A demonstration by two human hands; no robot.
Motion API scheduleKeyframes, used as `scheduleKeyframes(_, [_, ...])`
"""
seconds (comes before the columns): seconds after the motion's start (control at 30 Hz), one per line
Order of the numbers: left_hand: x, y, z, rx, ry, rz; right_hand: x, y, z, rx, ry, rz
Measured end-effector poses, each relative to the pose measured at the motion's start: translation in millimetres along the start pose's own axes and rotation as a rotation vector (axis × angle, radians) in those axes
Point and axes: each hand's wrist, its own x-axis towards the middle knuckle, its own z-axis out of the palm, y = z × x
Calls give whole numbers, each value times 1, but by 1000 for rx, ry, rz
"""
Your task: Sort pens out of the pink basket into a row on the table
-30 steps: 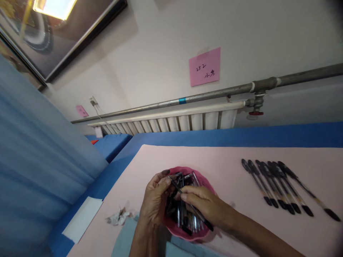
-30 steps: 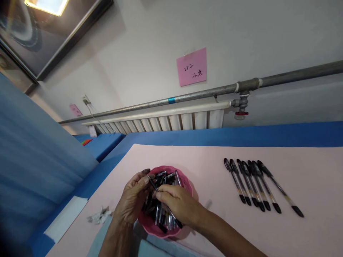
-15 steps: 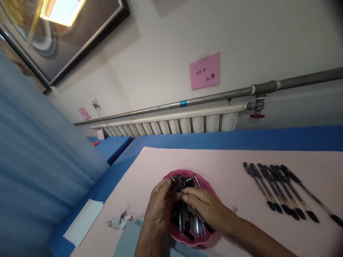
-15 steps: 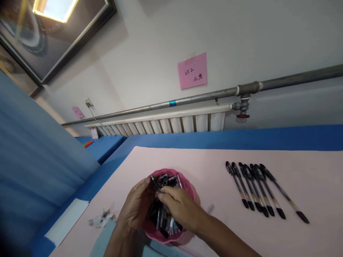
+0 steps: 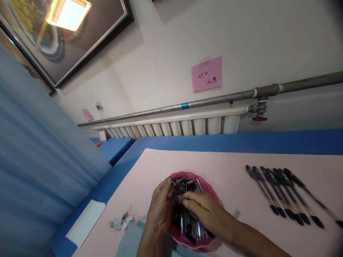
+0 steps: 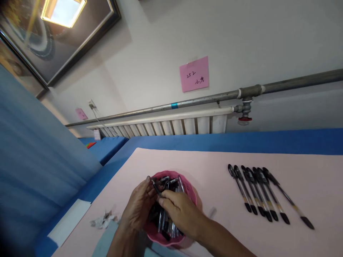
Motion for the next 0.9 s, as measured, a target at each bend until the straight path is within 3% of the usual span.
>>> scheduleKeyframes(0.3, [3,-5,-4,-35,-44,-11,-1,-1,0,15,7,-20])
scheduleKeyframes(0.9, [-1,-7,2,-75,11,24,-2,3,2,-25,-11,-63])
